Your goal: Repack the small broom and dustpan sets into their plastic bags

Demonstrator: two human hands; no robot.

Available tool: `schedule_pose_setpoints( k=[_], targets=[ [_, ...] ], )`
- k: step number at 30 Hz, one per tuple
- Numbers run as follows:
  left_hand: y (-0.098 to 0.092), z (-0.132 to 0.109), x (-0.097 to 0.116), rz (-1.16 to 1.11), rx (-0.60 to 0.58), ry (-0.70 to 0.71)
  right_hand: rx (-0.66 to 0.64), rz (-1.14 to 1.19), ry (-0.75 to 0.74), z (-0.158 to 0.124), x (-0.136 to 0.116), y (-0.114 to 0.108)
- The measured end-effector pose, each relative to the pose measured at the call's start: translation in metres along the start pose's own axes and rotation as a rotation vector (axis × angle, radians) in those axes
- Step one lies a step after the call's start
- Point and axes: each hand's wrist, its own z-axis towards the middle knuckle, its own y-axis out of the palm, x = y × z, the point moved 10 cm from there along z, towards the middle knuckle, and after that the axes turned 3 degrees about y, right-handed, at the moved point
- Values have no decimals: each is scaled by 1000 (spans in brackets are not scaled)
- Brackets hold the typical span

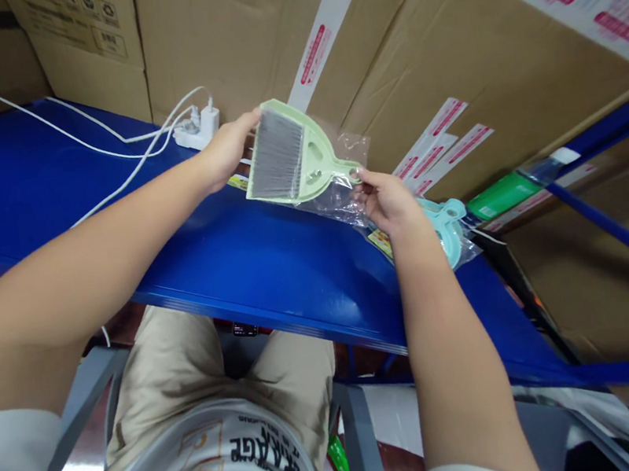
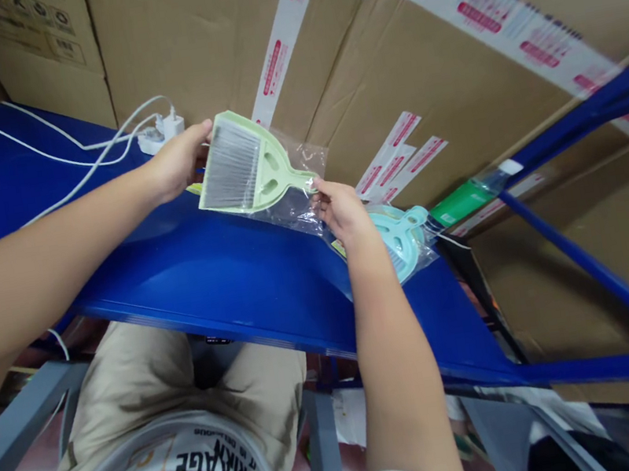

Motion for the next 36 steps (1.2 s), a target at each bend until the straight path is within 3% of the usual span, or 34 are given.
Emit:
schedule_pose_setpoints(
  k=[5, 8, 12, 18, 21, 24, 26, 29, 32, 36],
  targets=[
    [12, -5, -4, -33, -101, -89, 50, 21, 56, -3, 0, -4],
    [8, -5, -5, -77, -40, -81, 63, 17, 96, -8, -2, -5],
    [-10, 5, -11, -116, 88, -52, 154, 72, 156, -15, -3, -13],
    [-25, 12, -15, -63, 122, -61, 195, 65, 176, -15, -4, -22],
    [-32, 11, -11, 96, 131, -52, 211, 44, 182, -15, -5, -28],
    [-42, 12, -6, 468, 150, -2, 258, 24, 222, -18, -4, -38],
    [-40, 13, -8, 712, 93, 8, 272, -10, 250, -21, -4, -42],
    [-26, 12, -18, 935, -101, -17, 273, -66, 290, -24, -3, -47],
    [-12, 7, -26, 1040, -274, -29, 253, -98, 343, -27, 1, -49],
    [-5, 5, -31, 1084, -375, -22, 212, -152, 392, -28, 6, -48]
  ],
)
